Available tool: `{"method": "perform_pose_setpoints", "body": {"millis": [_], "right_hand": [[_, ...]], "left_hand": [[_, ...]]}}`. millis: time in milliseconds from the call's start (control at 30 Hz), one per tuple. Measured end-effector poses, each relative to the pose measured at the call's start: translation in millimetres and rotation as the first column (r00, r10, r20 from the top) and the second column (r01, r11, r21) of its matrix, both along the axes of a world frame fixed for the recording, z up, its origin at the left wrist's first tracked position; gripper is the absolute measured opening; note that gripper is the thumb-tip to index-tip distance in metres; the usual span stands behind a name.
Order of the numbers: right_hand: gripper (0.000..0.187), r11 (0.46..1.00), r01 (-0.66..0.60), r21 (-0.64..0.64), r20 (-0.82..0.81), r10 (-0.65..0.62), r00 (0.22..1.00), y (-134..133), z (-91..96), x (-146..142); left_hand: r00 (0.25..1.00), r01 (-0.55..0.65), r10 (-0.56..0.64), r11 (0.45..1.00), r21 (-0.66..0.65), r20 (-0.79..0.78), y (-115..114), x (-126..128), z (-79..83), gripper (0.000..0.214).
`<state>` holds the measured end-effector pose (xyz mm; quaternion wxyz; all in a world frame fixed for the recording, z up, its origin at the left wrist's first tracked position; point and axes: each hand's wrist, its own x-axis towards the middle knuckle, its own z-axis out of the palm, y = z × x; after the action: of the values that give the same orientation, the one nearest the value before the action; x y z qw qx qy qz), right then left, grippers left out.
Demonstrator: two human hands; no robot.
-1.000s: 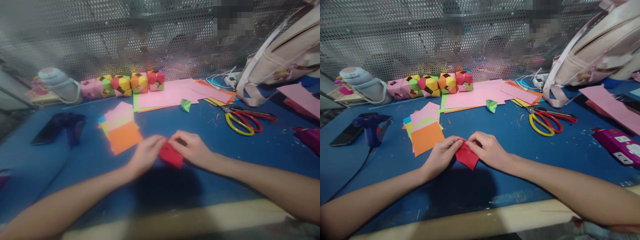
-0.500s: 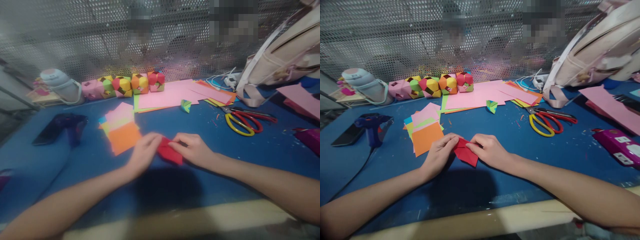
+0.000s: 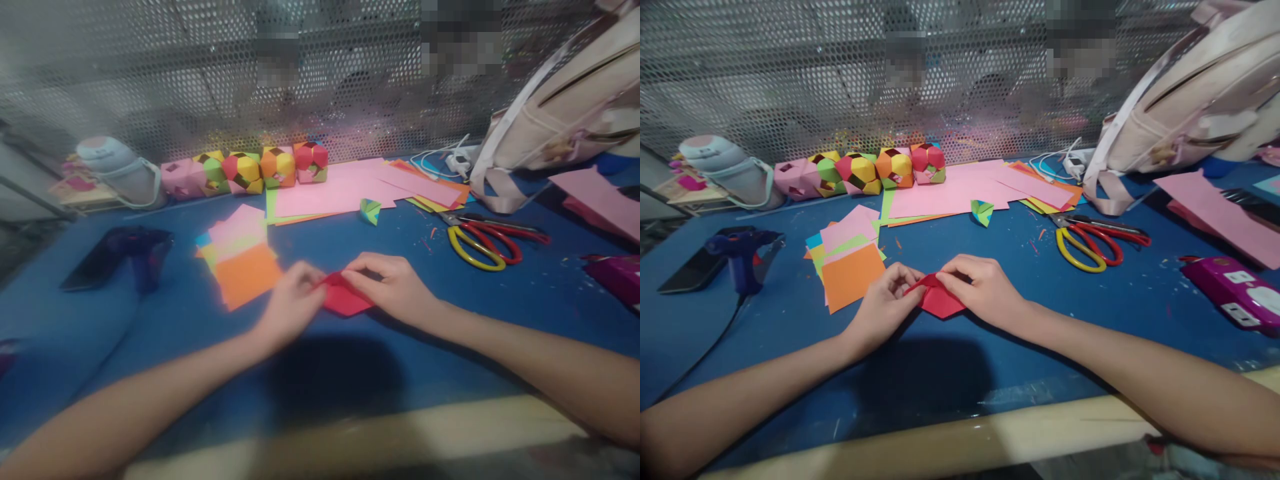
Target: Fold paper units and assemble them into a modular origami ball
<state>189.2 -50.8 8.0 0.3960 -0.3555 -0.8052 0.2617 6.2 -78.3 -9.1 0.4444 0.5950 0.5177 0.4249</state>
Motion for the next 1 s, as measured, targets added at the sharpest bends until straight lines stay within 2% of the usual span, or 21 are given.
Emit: {"method": "perform_pose_setpoints", "body": {"millis": [133,200,400,533,667,833,1000], "right_hand": [[0.019,0.988,-0.122,0.099,0.059,0.117,0.991,-1.7,-1.4,-0.5],[0.018,0.985,-0.137,0.109,0.062,0.131,0.989,-2.5,-2.4,-0.1],[0.011,1.000,0.015,0.015,0.020,-0.016,1.000,-4.4,-6.6,-2.1],[0.009,0.996,0.082,-0.025,0.034,-0.081,0.996,-5.4,-12.5,-7.4],[0.014,0.997,0.061,0.038,-0.004,-0.061,0.998,-5.8,-17.7,-11.2],[0.018,0.989,-0.026,0.148,-0.063,0.035,0.997,-7.0,-19.5,-12.3],[0.019,0.988,-0.005,0.153,-0.108,0.022,0.994,-7.7,-19.1,-11.9]], "left_hand": [[0.985,0.092,-0.090,0.996,0.006,-0.145,-0.5,1.1,5.0,0.013],[0.975,0.105,-0.101,0.994,0.009,-0.199,-0.7,1.7,7.0,0.017],[0.996,-0.068,0.065,0.997,-0.045,-0.053,-1.2,2.8,5.2,0.018],[0.998,-0.066,0.065,0.994,-0.086,-0.011,-3.1,4.6,4.6,0.021],[0.998,-0.055,0.056,0.995,-0.078,0.004,-3.4,7.1,4.7,0.020],[1.000,-0.006,0.005,0.998,-0.059,-0.014,-1.4,6.2,2.1,0.012],[0.998,-0.003,0.000,0.998,-0.059,-0.058,-2.2,5.8,2.2,0.017]]}}
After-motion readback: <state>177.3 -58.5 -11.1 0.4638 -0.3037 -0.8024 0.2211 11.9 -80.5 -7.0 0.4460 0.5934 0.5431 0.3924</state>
